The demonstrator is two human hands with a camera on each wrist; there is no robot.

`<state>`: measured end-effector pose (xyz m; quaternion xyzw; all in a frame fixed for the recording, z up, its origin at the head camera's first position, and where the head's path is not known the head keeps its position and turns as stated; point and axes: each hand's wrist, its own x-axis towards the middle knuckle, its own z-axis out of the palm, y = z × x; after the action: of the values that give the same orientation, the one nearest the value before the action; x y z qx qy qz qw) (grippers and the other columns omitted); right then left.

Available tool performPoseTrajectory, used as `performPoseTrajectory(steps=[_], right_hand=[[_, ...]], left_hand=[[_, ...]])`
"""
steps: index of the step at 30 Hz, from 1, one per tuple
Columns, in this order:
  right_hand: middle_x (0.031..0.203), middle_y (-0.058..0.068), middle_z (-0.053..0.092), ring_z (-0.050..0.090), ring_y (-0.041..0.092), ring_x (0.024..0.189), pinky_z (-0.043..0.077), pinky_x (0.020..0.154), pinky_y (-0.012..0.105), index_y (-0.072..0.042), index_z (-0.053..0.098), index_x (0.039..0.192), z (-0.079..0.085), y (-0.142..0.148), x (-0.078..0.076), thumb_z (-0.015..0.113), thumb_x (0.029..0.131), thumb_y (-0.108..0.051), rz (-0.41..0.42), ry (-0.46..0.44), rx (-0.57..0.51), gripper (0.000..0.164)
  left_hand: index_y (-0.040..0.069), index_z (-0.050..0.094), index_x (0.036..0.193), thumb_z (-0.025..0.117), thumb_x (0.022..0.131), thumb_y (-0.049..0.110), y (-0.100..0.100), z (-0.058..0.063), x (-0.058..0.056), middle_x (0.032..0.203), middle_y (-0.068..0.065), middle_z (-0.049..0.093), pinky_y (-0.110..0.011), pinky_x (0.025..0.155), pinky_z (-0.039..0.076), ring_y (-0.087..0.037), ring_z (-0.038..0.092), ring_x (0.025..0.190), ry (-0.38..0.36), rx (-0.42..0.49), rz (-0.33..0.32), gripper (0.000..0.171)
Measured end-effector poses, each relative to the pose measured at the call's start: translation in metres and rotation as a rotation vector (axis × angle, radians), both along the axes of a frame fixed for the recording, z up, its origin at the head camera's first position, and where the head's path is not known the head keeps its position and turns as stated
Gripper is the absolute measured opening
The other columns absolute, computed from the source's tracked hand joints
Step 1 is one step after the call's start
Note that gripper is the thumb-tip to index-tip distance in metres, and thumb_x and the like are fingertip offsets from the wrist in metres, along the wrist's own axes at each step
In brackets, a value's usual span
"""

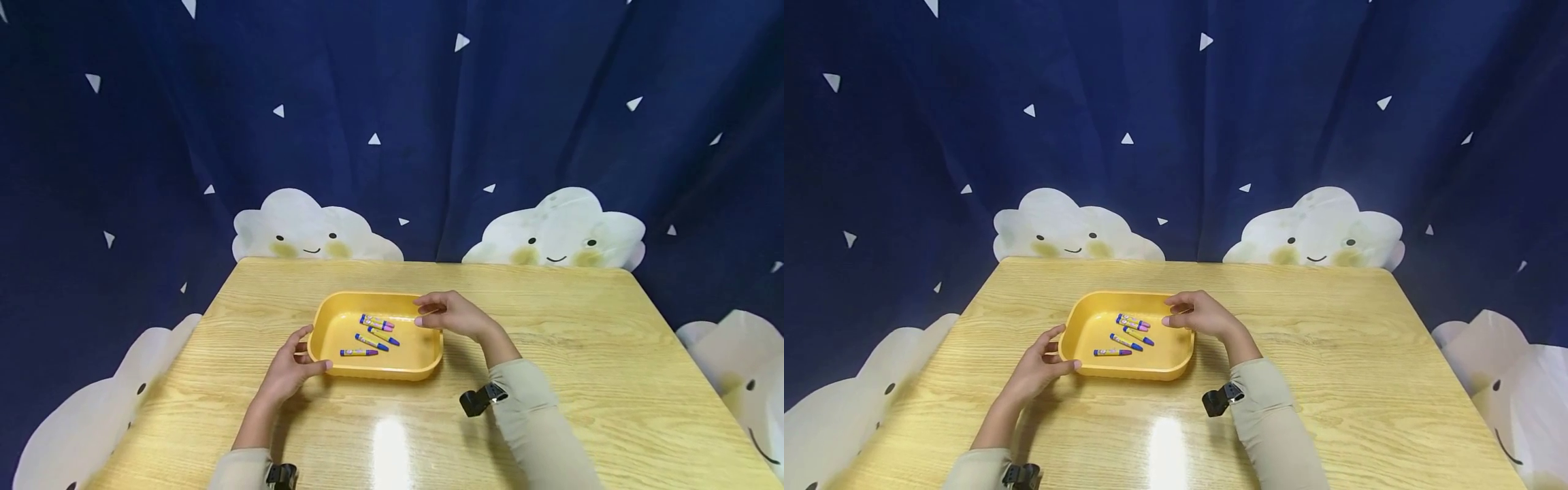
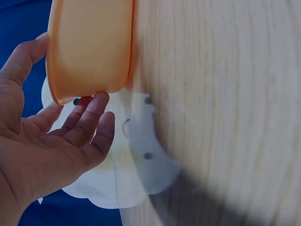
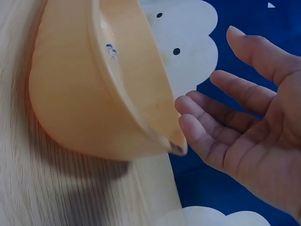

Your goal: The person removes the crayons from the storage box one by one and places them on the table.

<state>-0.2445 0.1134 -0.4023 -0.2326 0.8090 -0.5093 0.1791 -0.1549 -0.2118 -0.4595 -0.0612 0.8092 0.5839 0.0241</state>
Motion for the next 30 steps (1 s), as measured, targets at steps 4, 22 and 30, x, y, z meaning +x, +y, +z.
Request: performPoseTrajectory(steps=[4,22,30], right_hand=[[0.103,0.011,0.061,0.056,0.020,0.087,0.049,0.075,0.040,0.002,0.056,0.123,-0.002,-0.011,-0.007,0.069,0.084,-0.018,-0.009,-0.064,-0.014,0.046],[0.104,0.006,0.065,0.056,0.031,0.100,0.042,0.078,0.046,-0.001,0.059,0.121,-0.031,-0.058,-0.025,0.065,0.087,-0.024,-0.206,-0.257,0.013,0.041],[0.097,0.007,0.062,0.057,0.028,0.088,0.034,0.052,0.030,-0.006,0.064,0.112,-0.044,-0.077,-0.033,0.068,0.084,-0.023,-0.410,-0.348,0.002,0.033]], left_hand=[[0.007,0.035,0.140,0.082,0.070,0.008,0.000,0.000,-0.001,0.113,-0.021,0.050,-0.028,0.065,0.045,-0.023,0.053,0.085,0.003,0.009,-0.004,0.084],[0.008,0.036,0.140,0.081,0.068,0.003,-0.001,-0.005,0.000,0.112,-0.022,0.049,-0.029,0.066,0.047,-0.023,0.057,0.083,0.005,0.074,0.003,0.085],[0.009,0.037,0.140,0.081,0.068,0.002,-0.001,-0.005,0.000,0.111,-0.023,0.049,-0.029,0.065,0.046,-0.024,0.056,0.082,0.007,0.087,0.006,0.084]])
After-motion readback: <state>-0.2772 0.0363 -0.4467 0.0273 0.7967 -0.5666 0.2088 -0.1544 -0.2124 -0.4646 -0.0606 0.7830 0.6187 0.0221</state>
